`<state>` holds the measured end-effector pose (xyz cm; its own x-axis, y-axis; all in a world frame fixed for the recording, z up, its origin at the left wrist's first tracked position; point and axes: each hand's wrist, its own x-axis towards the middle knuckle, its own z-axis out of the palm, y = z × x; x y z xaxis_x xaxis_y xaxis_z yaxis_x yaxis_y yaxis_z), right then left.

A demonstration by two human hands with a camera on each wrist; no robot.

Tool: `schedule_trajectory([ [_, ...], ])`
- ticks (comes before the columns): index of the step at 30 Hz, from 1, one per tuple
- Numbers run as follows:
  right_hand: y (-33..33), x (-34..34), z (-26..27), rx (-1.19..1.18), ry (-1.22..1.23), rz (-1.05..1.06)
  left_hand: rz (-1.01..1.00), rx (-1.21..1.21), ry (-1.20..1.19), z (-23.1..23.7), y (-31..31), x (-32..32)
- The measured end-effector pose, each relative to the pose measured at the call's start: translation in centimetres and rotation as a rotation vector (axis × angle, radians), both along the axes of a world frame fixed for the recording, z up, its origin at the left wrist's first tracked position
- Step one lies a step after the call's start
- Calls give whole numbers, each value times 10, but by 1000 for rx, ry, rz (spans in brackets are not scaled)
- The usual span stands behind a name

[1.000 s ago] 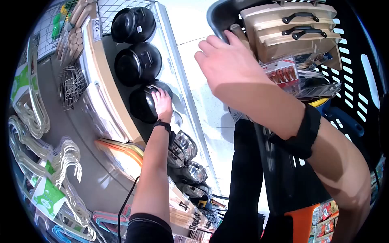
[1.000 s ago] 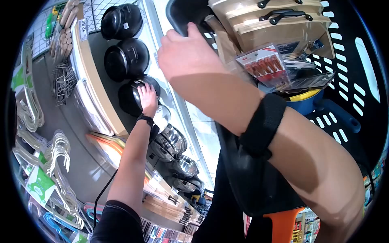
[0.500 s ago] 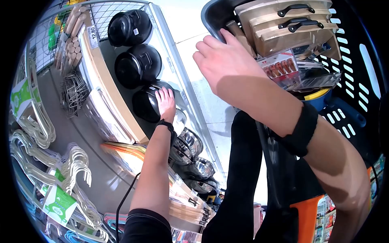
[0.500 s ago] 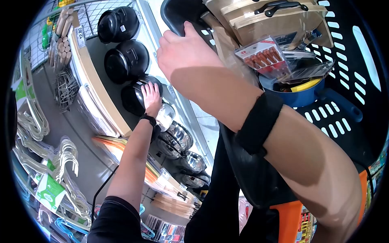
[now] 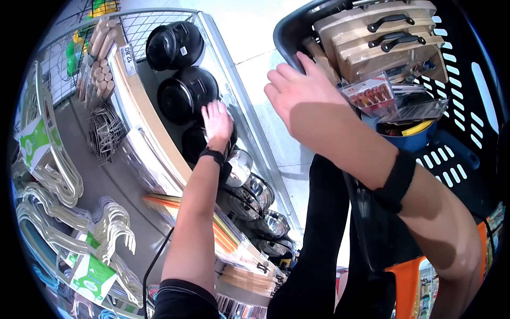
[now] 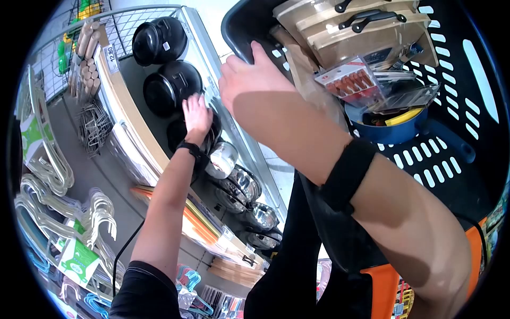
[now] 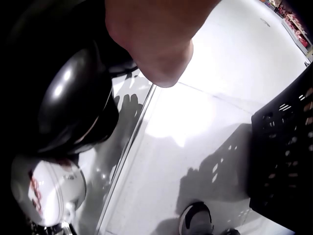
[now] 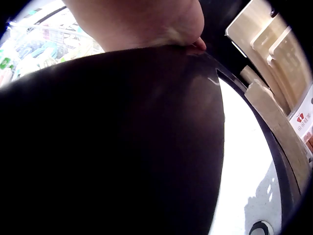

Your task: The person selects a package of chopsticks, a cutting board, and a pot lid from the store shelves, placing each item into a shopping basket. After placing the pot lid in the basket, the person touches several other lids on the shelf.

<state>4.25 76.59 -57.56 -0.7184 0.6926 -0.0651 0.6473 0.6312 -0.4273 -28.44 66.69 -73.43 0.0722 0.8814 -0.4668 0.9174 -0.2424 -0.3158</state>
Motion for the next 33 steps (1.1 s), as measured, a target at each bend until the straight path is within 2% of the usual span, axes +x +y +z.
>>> schedule_trajectory([
  [1, 1, -1, 1, -6, -4, 5, -68, 101, 104, 4, 18, -1],
  [4, 2, 2, 6, -8, 4, 7, -90, 25, 337, 17, 71, -9],
  [5, 2, 1, 3, 32, 53, -13, -110, 1, 364, 19, 85, -16],
  [7, 2, -2, -3, 112, 155, -48, -27, -21, 365, 15, 107, -37],
  [8, 3, -3, -1, 74, 141, -53, 70, -134, 336, 14, 117, -47],
  [9, 4, -4, 2, 39, 129, -58, 16, -138, 303, 14, 120, -53],
  [11, 7, -7, 4, 16, 123, -64, -90, -150, 238, 14, 118, -64],
  [13, 10, -8, 3, 39, 118, -69, 39, -179, 200, 18, 119, -59],
  [18, 19, -14, 0, 78, 166, -99, 63, -173, 170, 20, 118, -56],
  [21, 24, -18, 2, 34, 142, -126, -194, 51, 224, 22, 100, -37],
  [22, 27, -21, 3, 14, 126, -142, -321, 85, 116, 17, 92, -30],
  [23, 29, -23, 5, 10, 124, -149, -338, -282, 176, 10, 84, -21],
  [25, 32, -25, 5, -6, 117, -166, -326, -340, 0, -17, 47, -27],
  [27, 35, -28, 10, -18, 70, -145, -165, -314, 3, -47, 34, -37],
  [28, 37, -28, 10, -18, 43, -134, -169, -358, 254, -45, 33, -21],
  [30, 37, -30, 10, 2, 31, -141, -245, -322, 117, -83, 21, -50],
  [32, 40, -30, 12, -13, 38, -144, -198, -500, 226, -53, 45, -21],
  [33, 40, -33, 12, -12, 41, -149, -237, -431, 122, -56, 48, -26],
])
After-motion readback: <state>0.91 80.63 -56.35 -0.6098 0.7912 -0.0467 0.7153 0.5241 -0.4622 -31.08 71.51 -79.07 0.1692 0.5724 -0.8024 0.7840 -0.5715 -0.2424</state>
